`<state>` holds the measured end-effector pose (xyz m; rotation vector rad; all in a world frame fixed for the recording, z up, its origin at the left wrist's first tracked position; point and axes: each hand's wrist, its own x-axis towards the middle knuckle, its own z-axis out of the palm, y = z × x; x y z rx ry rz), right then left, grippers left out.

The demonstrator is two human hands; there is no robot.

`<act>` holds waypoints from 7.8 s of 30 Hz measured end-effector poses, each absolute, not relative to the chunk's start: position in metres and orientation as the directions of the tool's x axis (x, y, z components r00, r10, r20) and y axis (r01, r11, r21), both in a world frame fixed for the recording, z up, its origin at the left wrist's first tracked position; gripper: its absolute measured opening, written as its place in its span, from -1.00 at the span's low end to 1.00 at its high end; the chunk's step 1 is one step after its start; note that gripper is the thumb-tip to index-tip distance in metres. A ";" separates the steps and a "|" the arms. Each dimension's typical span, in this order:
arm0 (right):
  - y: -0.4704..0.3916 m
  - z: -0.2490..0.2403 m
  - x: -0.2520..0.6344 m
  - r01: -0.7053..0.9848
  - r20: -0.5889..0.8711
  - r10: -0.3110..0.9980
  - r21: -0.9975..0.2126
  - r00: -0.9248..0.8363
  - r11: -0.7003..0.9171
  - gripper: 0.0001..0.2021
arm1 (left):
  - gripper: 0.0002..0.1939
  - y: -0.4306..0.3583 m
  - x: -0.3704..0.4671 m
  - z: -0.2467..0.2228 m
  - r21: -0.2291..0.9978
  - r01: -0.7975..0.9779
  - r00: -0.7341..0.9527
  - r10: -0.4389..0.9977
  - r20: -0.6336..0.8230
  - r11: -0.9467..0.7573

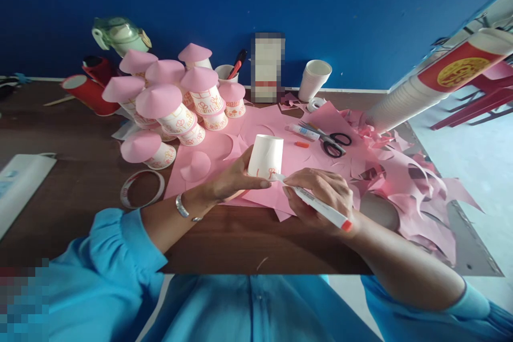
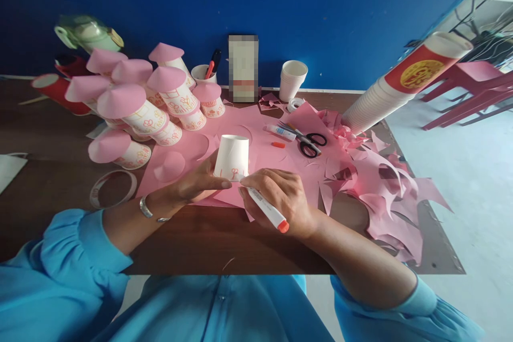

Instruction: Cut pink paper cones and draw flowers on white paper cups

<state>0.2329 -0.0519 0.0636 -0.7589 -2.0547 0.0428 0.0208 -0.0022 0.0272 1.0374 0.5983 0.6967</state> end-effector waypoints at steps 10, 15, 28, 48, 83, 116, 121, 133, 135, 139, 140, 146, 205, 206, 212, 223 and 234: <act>-0.053 0.068 0.231 0.471 0.772 0.513 -0.319 -0.374 0.823 -0.87 | -0.07 -0.003 0.021 0.029 0.920 -0.212 0.633 0.763 -0.127 0.328; -0.052 0.067 0.231 0.455 0.768 0.501 -0.309 -0.399 0.835 -0.86 | -0.11 -0.003 0.021 0.026 0.914 -0.246 0.622 0.776 -0.107 0.323; -0.052 0.069 0.231 0.464 0.787 0.482 -0.286 -0.386 0.838 -0.84 | -0.19 -0.002 0.019 0.025 0.908 -0.268 0.648 0.758 -0.078 0.323; -0.051 0.072 0.234 0.424 0.826 0.440 -0.278 -0.352 0.862 -0.77 | -0.34 -0.001 0.017 0.025 0.869 -0.364 0.715 0.698 0.030 0.335; -0.051 0.065 0.232 0.420 0.814 0.456 -0.295 -0.359 0.858 -0.74 | -0.43 -0.003 0.021 0.028 0.839 -0.382 0.706 0.708 -0.006 0.387; -0.050 0.067 0.233 0.432 0.818 0.451 -0.283 -0.359 0.856 -0.79 | -0.61 -0.004 0.017 0.025 0.803 -0.378 0.697 0.713 -0.081 0.461; -0.051 0.069 0.233 0.426 0.817 0.441 -0.272 -0.371 0.863 -0.82 | -0.66 -0.003 0.016 0.021 0.812 -0.374 0.718 0.694 -0.052 0.449; -0.051 0.072 0.233 0.429 0.811 0.441 -0.267 -0.383 0.863 -0.81 | -0.53 -0.003 0.014 0.011 0.822 -0.403 0.709 0.705 0.002 0.402; -0.051 0.072 0.233 0.430 0.809 0.442 -0.265 -0.387 0.863 -0.81 | -0.54 -0.003 0.014 0.012 0.829 -0.396 0.700 0.714 -0.006 0.394; -0.051 0.071 0.234 0.426 0.801 0.445 -0.267 -0.401 0.865 -0.81 | -0.56 -0.004 0.018 0.020 0.848 -0.357 0.679 0.732 -0.053 0.392; -0.051 0.070 0.233 0.424 0.798 0.447 -0.269 -0.405 0.865 -0.82 | -0.55 -0.004 0.019 0.022 0.849 -0.350 0.677 0.733 -0.063 0.396; -0.050 0.070 0.233 0.426 0.798 0.451 -0.273 -0.400 0.862 -0.85 | -0.56 -0.001 0.019 0.024 0.829 -0.359 0.689 0.721 -0.075 0.429; -0.050 0.067 0.233 0.417 0.783 0.473 -0.303 -0.404 0.857 -0.72 | -0.58 0.002 0.020 0.020 0.888 -0.279 0.712 0.699 -0.063 0.365; -0.050 0.067 0.233 0.420 0.782 0.474 -0.302 -0.404 0.856 -0.71 | -0.58 0.001 0.020 0.020 0.888 -0.280 0.711 0.700 -0.063 0.365; -0.050 0.068 0.233 0.417 0.784 0.474 -0.304 -0.401 0.856 -0.72 | -0.62 0.000 0.019 0.023 0.883 -0.292 0.709 0.703 -0.057 0.367; -0.050 0.071 0.233 0.426 0.788 0.455 -0.274 -0.414 0.862 -0.81 | -0.60 -0.002 0.020 0.028 0.871 -0.307 0.698 0.713 -0.068 0.384; -0.048 0.069 0.237 0.440 0.806 0.453 -0.273 -0.380 0.855 -0.77 | -0.64 0.001 0.017 0.015 0.790 -0.443 0.685 0.729 -0.007 0.424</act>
